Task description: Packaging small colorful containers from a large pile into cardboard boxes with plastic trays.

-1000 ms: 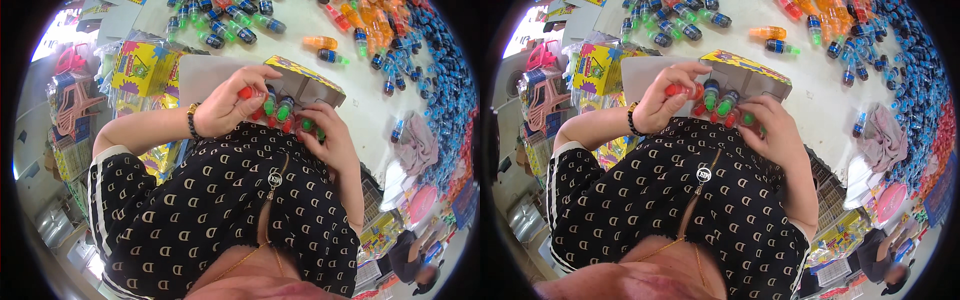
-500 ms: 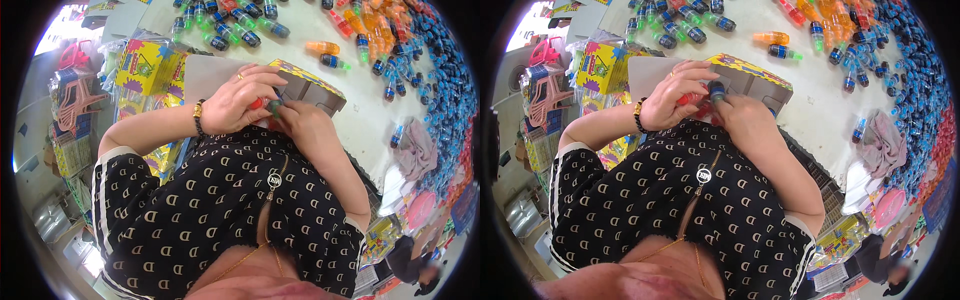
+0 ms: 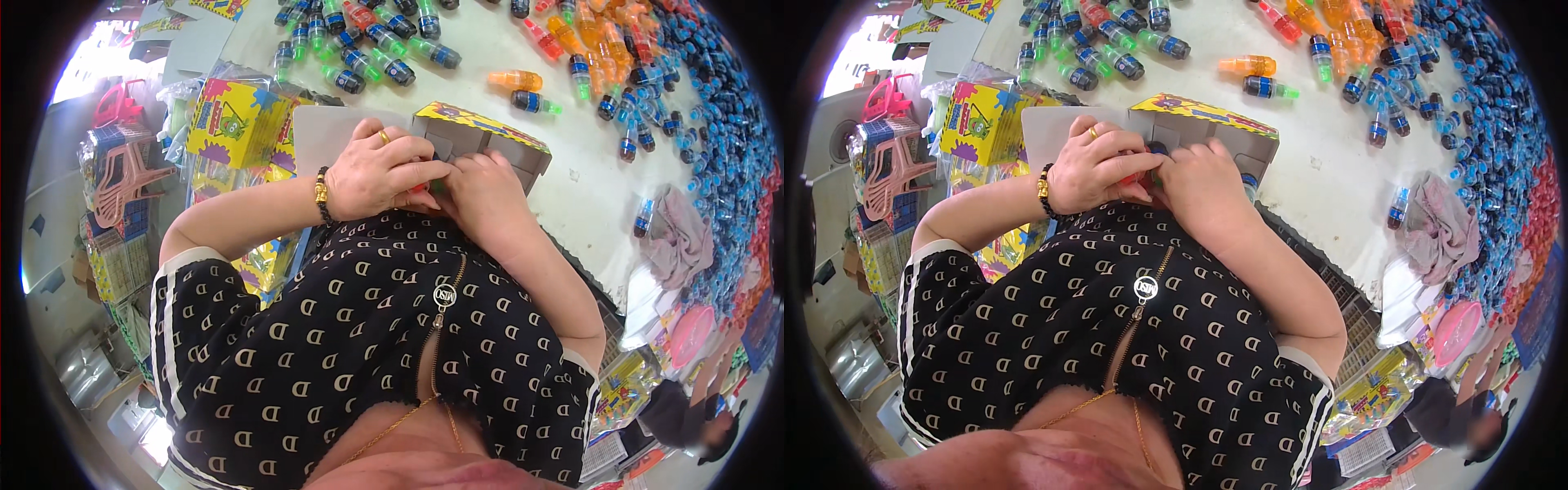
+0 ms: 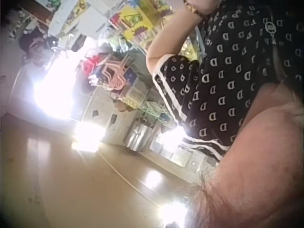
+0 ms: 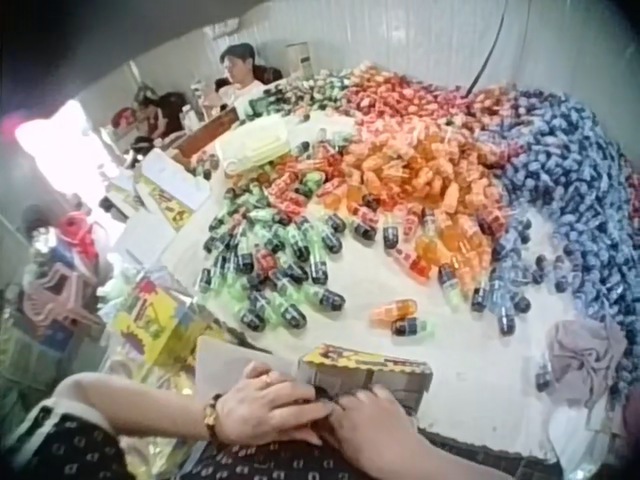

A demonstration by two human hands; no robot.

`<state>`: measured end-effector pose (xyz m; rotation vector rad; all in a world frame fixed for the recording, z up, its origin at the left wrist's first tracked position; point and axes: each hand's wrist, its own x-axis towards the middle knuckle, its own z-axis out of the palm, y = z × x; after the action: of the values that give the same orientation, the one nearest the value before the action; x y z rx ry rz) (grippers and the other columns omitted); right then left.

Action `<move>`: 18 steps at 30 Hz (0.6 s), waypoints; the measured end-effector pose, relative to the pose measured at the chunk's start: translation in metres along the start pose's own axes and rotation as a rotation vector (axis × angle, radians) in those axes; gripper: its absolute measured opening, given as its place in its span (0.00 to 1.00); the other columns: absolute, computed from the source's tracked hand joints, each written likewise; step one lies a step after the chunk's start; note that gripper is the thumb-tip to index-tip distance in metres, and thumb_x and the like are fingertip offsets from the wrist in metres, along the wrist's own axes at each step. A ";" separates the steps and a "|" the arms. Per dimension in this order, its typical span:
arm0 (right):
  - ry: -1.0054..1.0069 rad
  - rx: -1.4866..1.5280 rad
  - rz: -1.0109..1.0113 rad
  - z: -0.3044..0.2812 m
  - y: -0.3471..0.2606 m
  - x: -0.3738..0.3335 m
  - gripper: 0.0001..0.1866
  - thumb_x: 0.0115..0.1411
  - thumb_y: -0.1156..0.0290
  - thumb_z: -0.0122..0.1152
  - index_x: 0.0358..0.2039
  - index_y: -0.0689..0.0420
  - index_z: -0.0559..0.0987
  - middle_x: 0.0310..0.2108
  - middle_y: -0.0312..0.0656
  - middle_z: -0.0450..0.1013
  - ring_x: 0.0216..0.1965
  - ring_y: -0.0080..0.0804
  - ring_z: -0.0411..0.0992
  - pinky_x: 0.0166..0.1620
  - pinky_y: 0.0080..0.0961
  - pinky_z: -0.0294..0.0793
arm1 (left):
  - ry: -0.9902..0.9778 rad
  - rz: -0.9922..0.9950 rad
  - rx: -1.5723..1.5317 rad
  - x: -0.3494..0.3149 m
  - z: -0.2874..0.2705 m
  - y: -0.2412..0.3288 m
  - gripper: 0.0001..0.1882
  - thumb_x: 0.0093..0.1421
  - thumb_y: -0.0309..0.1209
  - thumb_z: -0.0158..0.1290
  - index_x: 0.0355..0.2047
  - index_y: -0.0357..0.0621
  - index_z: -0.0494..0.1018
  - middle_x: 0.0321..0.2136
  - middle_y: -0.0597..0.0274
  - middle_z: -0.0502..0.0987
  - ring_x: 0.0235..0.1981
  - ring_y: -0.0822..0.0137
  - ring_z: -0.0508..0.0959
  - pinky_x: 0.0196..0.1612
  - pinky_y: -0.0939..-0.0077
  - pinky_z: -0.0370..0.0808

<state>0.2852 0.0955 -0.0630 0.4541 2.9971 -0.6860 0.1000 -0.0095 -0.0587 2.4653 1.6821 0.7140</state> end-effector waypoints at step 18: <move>0.318 -0.080 -0.070 0.000 -0.005 -0.008 0.09 0.51 0.66 0.64 0.32 0.54 0.77 0.28 0.38 0.75 0.38 0.34 0.74 0.54 0.39 0.64 | -0.041 -0.014 -0.019 -0.001 0.004 -0.010 0.21 0.51 0.40 0.60 0.45 0.49 0.74 0.44 0.68 0.72 0.39 0.70 0.74 0.50 0.65 0.60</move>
<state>0.2916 0.0887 -0.0603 0.4998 3.3384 -0.5413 0.0927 -0.0058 -0.0661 2.4360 1.6686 0.6698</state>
